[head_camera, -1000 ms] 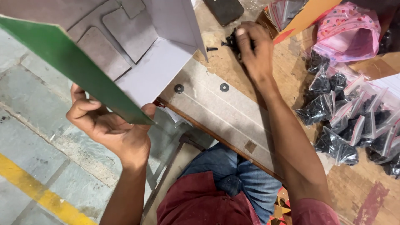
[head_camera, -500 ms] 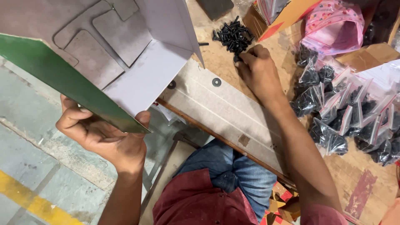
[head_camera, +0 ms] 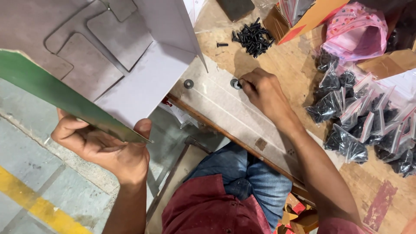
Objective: The person counts black screws and plastic brackets on a workbench, opens a green product box, and places hardware into small clear plastic bags. They press the bags closed and set the filled bags with the others on the bench.
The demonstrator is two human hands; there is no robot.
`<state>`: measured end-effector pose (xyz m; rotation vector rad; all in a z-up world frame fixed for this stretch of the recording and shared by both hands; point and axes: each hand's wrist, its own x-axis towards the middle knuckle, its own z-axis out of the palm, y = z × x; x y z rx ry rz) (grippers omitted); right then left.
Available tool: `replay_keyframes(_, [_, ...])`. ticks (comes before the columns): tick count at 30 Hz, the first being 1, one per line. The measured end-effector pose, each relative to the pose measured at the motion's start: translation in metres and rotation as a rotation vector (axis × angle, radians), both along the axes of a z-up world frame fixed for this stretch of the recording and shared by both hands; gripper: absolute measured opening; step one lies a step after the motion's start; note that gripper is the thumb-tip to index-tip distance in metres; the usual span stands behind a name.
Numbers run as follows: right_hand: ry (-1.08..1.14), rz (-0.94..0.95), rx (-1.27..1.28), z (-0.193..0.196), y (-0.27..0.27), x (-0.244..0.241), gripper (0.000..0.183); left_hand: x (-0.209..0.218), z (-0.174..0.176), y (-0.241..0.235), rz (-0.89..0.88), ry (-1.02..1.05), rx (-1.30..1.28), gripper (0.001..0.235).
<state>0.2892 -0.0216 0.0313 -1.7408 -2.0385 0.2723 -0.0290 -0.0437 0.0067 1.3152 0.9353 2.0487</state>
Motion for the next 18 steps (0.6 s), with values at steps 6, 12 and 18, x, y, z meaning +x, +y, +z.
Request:
replay_keyframes(6, [-0.109, 0.070, 0.094, -0.001, 0.000, -0.015, 0.032, -0.008, -0.016, -0.001, 0.031, 0.021, -0.006, 0.076])
replay_keyframes(12, [-0.065, 0.060, -0.024, 0.012, 0.010, -0.017, 0.024, -0.021, -0.011, -0.001, 0.245, 0.322, -0.038, 0.074])
replay_keyframes(18, [0.135, -0.030, -0.421, 0.017, 0.028, -0.028, 0.023, -0.036, -0.042, -0.007, 0.424, 0.586, 0.065, 0.088])
